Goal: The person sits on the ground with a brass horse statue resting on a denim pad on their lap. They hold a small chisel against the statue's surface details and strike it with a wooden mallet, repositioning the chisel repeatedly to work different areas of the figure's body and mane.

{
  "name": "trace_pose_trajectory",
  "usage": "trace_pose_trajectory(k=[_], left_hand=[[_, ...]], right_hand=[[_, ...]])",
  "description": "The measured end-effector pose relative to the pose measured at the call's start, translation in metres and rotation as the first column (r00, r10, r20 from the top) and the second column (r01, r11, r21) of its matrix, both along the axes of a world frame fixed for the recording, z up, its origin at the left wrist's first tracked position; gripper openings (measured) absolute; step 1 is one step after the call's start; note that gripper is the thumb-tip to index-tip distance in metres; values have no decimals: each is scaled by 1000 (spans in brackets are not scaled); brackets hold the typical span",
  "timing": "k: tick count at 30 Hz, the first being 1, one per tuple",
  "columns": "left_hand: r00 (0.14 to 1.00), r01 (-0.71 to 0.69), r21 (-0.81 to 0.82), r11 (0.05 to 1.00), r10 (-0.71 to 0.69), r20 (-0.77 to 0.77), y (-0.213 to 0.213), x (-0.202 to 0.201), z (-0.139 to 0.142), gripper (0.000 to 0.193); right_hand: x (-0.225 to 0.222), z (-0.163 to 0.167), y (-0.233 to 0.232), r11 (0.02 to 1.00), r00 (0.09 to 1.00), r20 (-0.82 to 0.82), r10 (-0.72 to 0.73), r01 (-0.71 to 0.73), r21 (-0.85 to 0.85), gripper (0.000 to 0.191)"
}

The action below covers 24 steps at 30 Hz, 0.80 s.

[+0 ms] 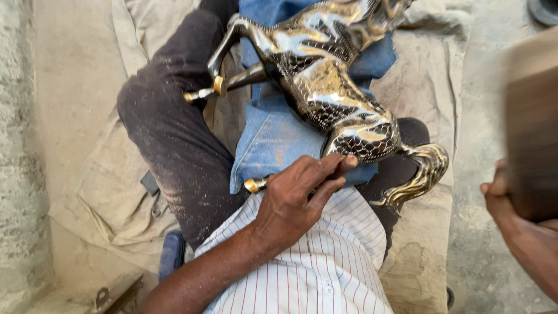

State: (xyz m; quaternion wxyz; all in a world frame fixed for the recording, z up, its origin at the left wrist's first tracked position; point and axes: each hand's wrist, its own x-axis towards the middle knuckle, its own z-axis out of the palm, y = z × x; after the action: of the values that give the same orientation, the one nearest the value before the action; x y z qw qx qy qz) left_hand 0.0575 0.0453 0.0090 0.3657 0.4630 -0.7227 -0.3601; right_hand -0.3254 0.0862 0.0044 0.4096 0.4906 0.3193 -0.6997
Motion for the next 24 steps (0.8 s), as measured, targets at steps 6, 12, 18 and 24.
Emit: trace_pose_trajectory(k=[6,12,18,24], left_hand=[[1000,26,28,999,-26,-1,-1,-1,-5,42],[1000,17,8,1000,-16,-17,-2,1,-3,43],[999,32,-2,999,-32,-26,-1,4,-2,41],[999,43,-2,999,-43,-2,-3,4,-4,38]], right_hand=[[-13,-19,0,964,983,129,-130,156,-216,44],[-29,-41,10,994,997,33,-74,76,-74,41],[-53,-62,10,999,999,4,-33,33,18,39],[-66,-71,16,992,998,-2,64,-64,111,40]])
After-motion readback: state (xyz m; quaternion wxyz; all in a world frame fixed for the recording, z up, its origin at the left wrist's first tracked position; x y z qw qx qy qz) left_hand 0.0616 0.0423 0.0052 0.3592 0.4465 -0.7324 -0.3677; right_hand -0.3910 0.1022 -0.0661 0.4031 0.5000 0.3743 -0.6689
